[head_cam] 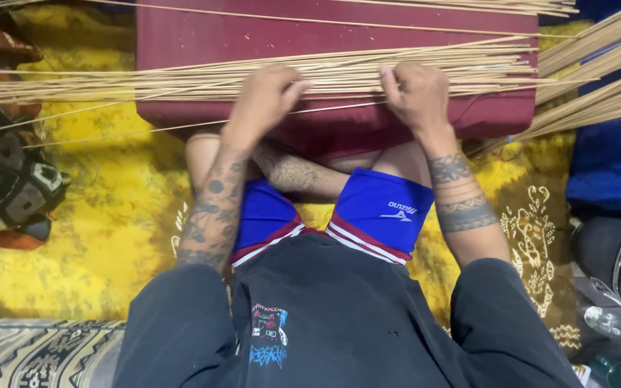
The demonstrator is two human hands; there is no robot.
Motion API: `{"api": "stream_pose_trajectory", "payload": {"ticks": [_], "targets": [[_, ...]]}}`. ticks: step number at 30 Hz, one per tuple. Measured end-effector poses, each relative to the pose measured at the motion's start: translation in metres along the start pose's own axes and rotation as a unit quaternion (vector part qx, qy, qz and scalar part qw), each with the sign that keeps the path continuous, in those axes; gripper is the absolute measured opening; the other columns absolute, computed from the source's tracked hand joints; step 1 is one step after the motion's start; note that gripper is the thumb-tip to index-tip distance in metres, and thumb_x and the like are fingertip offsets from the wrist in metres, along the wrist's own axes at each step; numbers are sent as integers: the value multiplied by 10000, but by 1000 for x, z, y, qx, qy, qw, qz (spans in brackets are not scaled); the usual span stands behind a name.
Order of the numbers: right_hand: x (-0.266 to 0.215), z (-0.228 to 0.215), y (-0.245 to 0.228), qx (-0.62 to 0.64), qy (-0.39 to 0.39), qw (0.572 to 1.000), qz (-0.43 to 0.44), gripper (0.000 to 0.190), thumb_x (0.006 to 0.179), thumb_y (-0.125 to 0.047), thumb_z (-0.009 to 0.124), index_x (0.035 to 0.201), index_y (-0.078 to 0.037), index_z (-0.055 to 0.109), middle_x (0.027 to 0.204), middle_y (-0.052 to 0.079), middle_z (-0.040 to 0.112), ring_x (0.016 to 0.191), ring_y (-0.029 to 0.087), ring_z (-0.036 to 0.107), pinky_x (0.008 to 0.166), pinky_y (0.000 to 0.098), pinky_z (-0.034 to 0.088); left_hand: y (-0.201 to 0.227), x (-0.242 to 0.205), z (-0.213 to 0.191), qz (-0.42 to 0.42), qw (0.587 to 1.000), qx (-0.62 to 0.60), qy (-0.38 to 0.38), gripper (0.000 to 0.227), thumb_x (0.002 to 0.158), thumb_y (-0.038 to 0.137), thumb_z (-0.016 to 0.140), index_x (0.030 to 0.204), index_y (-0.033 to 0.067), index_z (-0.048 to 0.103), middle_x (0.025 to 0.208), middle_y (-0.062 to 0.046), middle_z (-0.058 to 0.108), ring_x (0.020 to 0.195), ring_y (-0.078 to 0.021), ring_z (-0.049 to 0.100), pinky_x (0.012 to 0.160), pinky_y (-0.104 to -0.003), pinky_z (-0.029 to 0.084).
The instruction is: Weaving thin wooden sticks together with wire to create a mat or screen
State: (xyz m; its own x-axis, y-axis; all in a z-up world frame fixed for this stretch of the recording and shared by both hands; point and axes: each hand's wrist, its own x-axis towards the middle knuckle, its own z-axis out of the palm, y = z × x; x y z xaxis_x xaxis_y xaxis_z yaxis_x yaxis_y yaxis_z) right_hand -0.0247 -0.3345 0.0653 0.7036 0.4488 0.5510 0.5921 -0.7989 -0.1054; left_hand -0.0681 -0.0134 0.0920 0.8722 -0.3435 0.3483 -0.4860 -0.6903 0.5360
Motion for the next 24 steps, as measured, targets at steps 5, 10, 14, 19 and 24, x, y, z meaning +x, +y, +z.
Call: {"api": "stream_pose_trajectory", "payload": {"ticks": [5, 10, 14, 19, 24], "targets": [[-26, -6, 38, -34, -14, 998, 53, 567, 1181, -313, 656, 664, -166, 476, 555, -12, 441, 467, 171, 414, 476, 372, 291, -29, -25, -39, -48, 998, 29, 32, 267, 1036, 285, 764, 902, 54, 779, 833, -83, 726, 736, -267, 649, 681, -430, 456], [-18, 8, 11, -19, -7, 998, 53, 565, 1181, -284, 638, 675, -132, 440, 575, 35, 428, 486, 234, 421, 500, 430, 293, -19, -13, -17, 9, 995, 49, 89, 288, 1005, 312, 831, 875, 65, 761, 836, -56, 742, 749, -249, 674, 694, -416, 474], [-4, 26, -8, 5, 9, 999, 49, 500, 1135, -260, 620, 667, -147, 483, 579, 46, 492, 507, 264, 498, 512, 446, 336, -5, 6, 17, 50, 996, 23, 71, 313, 973, 387, 778, 879, 97, 707, 830, -71, 715, 760, -316, 668, 690, -439, 458], [-16, 28, 8, 7, 8, 997, 73, 539, 1148, -246, 662, 660, -157, 450, 575, -1, 440, 519, 191, 436, 527, 404, 327, -17, 7, 21, 39, 998, 2, 46, 274, 1023, 337, 683, 864, 115, 696, 809, -52, 697, 736, -318, 655, 673, -441, 448], [-12, 26, 12, -14, 5, 993, 117, 510, 1155, -293, 581, 674, -128, 543, 576, 81, 538, 499, 296, 525, 495, 471, 343, -52, 3, -11, -10, 997, 5, 73, 251, 978, 302, 743, 858, 84, 714, 792, -79, 708, 677, -281, 640, 651, -451, 472]]}}
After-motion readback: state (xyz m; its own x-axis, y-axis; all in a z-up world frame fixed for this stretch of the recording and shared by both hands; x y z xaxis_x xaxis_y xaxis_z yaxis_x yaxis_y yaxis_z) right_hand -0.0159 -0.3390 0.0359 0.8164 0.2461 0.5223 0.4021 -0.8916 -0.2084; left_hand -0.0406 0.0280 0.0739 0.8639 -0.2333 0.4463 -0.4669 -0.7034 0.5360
